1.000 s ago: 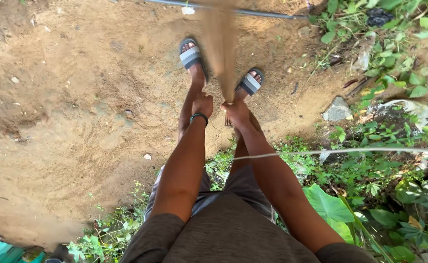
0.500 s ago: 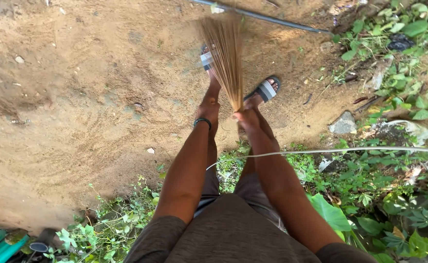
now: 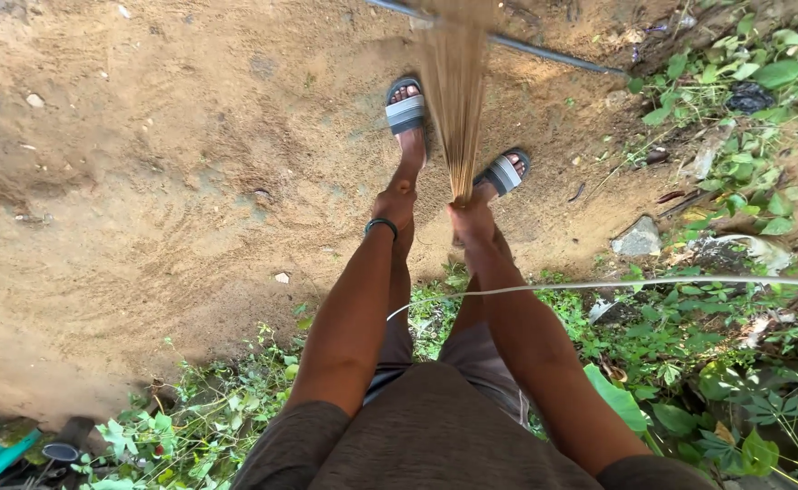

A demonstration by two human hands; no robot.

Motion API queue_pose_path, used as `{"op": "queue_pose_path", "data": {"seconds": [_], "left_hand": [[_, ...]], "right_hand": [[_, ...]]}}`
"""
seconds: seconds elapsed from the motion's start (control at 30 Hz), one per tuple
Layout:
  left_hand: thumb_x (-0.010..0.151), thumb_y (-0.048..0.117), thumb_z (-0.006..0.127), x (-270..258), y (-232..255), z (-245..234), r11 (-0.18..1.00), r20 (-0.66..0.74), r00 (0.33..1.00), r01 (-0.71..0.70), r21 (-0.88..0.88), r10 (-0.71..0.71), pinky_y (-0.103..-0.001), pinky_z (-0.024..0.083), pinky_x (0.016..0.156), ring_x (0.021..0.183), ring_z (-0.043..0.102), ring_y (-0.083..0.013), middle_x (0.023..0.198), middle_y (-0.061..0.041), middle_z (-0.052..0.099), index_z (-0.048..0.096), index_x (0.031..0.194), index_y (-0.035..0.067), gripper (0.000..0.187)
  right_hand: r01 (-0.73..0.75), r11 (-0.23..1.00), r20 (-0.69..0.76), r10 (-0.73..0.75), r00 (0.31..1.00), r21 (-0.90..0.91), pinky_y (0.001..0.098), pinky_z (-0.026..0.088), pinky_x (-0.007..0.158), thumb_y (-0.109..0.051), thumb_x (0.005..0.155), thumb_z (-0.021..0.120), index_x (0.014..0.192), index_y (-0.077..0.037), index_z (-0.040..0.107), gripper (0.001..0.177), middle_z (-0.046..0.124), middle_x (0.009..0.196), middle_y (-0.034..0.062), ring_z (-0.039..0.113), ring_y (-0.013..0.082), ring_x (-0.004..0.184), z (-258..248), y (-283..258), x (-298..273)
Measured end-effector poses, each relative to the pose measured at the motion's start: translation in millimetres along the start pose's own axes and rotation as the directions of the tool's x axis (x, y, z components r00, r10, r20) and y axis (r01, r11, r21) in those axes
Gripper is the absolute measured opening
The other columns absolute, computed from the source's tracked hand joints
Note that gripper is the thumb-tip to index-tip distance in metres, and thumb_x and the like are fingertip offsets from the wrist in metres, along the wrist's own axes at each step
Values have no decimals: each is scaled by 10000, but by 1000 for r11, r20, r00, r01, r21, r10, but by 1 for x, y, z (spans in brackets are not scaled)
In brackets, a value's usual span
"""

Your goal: Sweeping a dirt yard area with a broom to clear debris and then holding seeds in hand.

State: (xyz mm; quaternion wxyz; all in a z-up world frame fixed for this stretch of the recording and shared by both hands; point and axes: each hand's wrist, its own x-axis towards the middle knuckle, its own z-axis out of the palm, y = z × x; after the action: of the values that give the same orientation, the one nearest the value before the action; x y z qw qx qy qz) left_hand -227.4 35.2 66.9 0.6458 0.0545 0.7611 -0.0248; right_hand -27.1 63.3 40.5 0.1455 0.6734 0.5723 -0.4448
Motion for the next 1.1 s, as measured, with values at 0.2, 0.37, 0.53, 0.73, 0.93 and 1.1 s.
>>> {"op": "queue_pose_path", "data": {"seconds": [0.2,0.37,0.53,0.73,0.93,1.1], "left_hand": [[969,396,597,10,7,-8,998,7,998,-61,21,61,-390,491,1069,1240,645,-313,1362,-150,668,594,1401,187,480],[944,371,582,-11,27,-20,1000,27,999,22,9,-22,-401,520,1034,1200,678,-312,1306,-160,689,605,1409,212,492],[896,354,629,7,15,-11,998,-12,1000,-28,-64,27,-397,515,1039,1206,676,-313,1316,-146,699,625,1370,192,501],[1038,368,493,13,27,-25,998,12,999,-49,41,48,-437,493,1031,1209,627,-377,1317,-244,654,613,1392,120,448],[986,341,540,49,5,-30,881,-23,996,-85,-466,84,-369,575,818,934,725,-227,1086,-149,761,686,1231,23,427],[969,315,565,63,2,-40,873,-95,984,-177,-454,150,-309,582,816,910,753,-187,1042,-89,774,683,1222,43,390]], "right_hand": [[-635,747,211,600,772,198,303,465,413,-339,971,641,1050,3,720,360,689,776,123,539,114,451,-5,-26,-13],[-317,779,-3,379,925,540,283,505,392,-200,913,688,1043,47,679,280,694,720,151,607,150,451,13,-43,-50],[-421,879,240,369,898,224,287,450,339,-306,946,623,1092,-3,651,338,679,726,108,568,121,443,-27,-42,-1],[-366,691,67,419,905,623,301,448,346,-215,972,561,1017,27,683,274,704,757,138,590,143,464,-8,-89,-2],[-178,940,326,77,942,292,261,540,484,-168,963,609,1073,-46,751,216,726,893,119,640,110,537,-16,-127,40],[-487,773,327,374,868,407,294,551,470,-182,866,697,1147,-195,791,296,729,863,41,641,120,539,-40,-80,114]]}}
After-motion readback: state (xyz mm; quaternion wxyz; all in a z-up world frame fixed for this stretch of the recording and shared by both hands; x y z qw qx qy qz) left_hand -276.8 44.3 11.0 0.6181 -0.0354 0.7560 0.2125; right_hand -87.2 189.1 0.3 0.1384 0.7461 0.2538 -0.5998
